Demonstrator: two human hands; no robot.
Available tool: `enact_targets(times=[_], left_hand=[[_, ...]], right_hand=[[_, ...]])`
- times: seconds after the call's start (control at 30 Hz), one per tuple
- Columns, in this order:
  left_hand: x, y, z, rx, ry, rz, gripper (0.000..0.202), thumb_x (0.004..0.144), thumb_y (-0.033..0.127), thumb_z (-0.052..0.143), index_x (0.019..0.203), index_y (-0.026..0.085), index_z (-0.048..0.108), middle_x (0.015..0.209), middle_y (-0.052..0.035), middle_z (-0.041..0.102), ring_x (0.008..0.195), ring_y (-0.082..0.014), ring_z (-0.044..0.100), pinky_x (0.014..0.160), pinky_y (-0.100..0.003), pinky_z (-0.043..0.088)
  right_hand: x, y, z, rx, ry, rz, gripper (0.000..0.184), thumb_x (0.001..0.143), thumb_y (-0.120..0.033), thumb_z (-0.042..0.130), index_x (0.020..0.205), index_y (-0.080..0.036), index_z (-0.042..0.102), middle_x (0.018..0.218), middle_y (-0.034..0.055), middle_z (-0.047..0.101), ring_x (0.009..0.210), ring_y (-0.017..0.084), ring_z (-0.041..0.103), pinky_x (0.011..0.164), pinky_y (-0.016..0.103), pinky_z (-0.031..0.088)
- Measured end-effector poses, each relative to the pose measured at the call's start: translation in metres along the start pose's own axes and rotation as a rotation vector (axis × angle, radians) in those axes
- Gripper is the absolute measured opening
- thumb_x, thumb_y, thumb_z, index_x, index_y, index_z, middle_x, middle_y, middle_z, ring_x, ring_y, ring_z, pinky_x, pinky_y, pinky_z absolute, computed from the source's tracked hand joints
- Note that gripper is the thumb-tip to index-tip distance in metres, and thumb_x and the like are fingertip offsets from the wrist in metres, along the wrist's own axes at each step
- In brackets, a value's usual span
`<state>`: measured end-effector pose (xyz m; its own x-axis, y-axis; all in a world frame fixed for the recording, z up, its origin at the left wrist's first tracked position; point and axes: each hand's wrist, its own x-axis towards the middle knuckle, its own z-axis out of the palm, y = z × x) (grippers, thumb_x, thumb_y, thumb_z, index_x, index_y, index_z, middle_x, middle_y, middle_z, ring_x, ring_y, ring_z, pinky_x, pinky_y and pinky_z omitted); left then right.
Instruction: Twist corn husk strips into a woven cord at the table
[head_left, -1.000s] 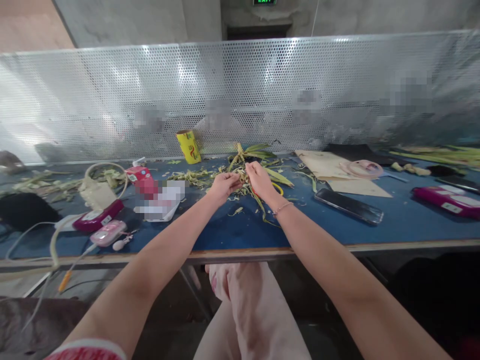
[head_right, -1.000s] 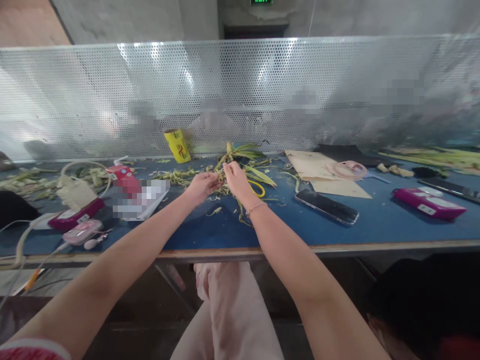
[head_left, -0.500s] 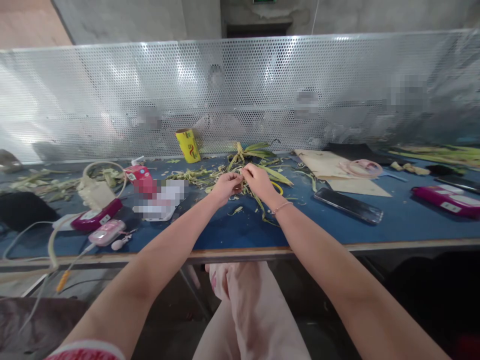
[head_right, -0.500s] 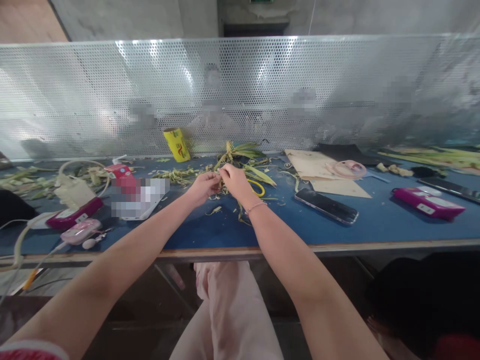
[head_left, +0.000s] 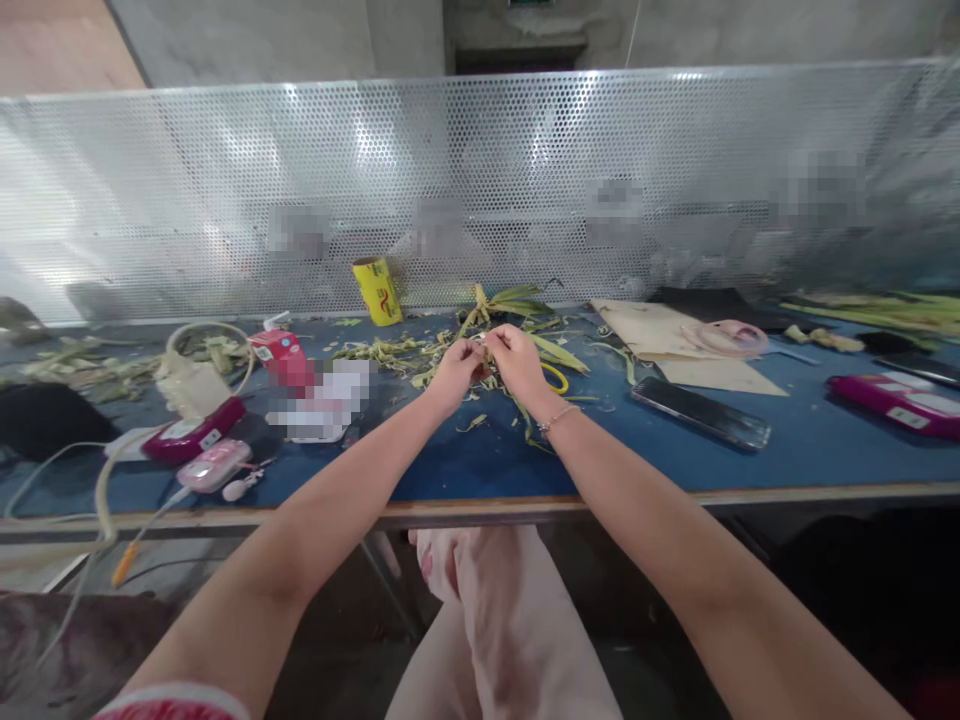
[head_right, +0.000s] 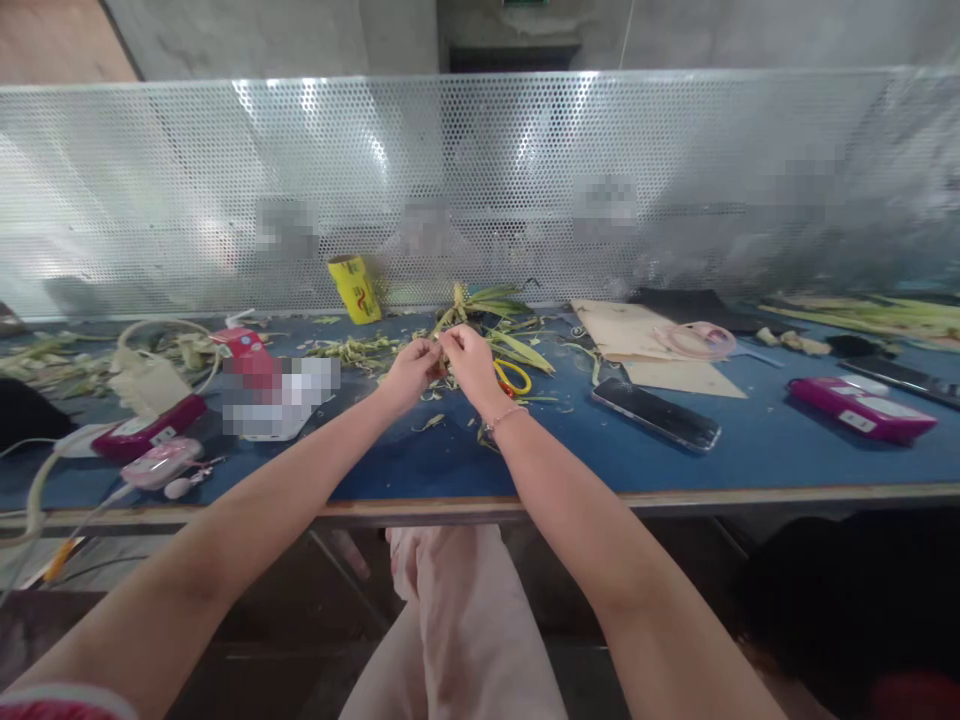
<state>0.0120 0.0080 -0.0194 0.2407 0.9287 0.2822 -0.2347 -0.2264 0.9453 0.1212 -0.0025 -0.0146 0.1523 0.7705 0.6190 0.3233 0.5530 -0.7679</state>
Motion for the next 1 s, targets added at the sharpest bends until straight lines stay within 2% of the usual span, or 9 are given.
enact_targets(times=[0.17,0.33,0.57,0.7,0.77,0.93,1.0], left_hand=[[-0.006,0.008,0.003,-0.071,-0.001,-0.066,0.017,0.077,0.020,0.054,0.069,0.017,0.040,0.056,0.0048,0.050,0.048,-0.0079,0.054,0.053,-0.022,0.041],[-0.003,0.004,0.004,-0.038,0.034,-0.068,0.014,0.081,0.016,0.044,0.069,0.018,0.036,0.053,0.0061,0.047,0.044,-0.0080,0.052,0.053,-0.023,0.043],[-0.003,0.003,-0.005,0.384,0.109,0.177,0.009,0.072,0.016,0.053,0.067,0.018,0.045,0.058,0.0042,0.051,0.048,-0.0078,0.051,0.053,-0.022,0.041],[-0.003,0.005,-0.012,0.519,0.131,0.205,0.008,0.069,0.019,0.055,0.063,0.017,0.049,0.055,0.0031,0.052,0.048,-0.0088,0.051,0.052,-0.022,0.041],[-0.002,0.005,-0.013,0.479,0.123,0.168,0.010,0.067,0.019,0.056,0.060,0.017,0.050,0.052,0.0030,0.052,0.047,-0.0089,0.051,0.053,-0.022,0.041],[-0.004,0.004,-0.009,0.185,0.120,0.006,0.014,0.066,0.018,0.058,0.057,0.015,0.049,0.050,0.0030,0.050,0.046,-0.0091,0.052,0.052,-0.023,0.044],[-0.005,0.004,-0.007,0.155,0.137,0.011,0.013,0.068,0.018,0.057,0.058,0.015,0.049,0.051,0.0030,0.050,0.046,-0.0088,0.052,0.051,-0.023,0.044]], right_hand=[[0.001,-0.001,-0.001,0.096,0.011,0.075,0.021,0.075,-0.037,0.052,0.067,-0.018,0.050,0.055,-0.0025,0.049,0.055,0.012,0.045,0.056,0.025,0.035],[0.001,0.003,0.002,0.101,0.003,0.070,0.021,0.076,-0.036,0.053,0.064,-0.019,0.048,0.051,-0.0039,0.045,0.049,0.010,0.041,0.051,0.025,0.033],[-0.004,0.005,0.008,0.179,-0.001,0.120,0.021,0.077,-0.038,0.053,0.066,-0.020,0.048,0.044,-0.0059,0.042,0.039,0.009,0.037,0.041,0.024,0.030],[-0.007,0.009,0.012,0.220,0.011,0.144,0.024,0.076,-0.041,0.053,0.065,-0.020,0.048,0.042,-0.0066,0.040,0.037,0.009,0.037,0.039,0.024,0.029],[-0.007,0.012,0.013,0.253,0.008,0.147,0.024,0.076,-0.041,0.054,0.066,-0.020,0.048,0.043,-0.0067,0.040,0.036,0.008,0.036,0.038,0.023,0.028],[-0.007,0.018,0.015,0.276,-0.008,0.138,0.024,0.075,-0.041,0.055,0.066,-0.021,0.047,0.042,-0.0072,0.039,0.036,0.008,0.034,0.037,0.023,0.026],[-0.008,0.016,0.015,0.287,-0.013,0.136,0.024,0.075,-0.041,0.055,0.066,-0.021,0.047,0.043,-0.0074,0.038,0.036,0.008,0.033,0.037,0.023,0.026]])
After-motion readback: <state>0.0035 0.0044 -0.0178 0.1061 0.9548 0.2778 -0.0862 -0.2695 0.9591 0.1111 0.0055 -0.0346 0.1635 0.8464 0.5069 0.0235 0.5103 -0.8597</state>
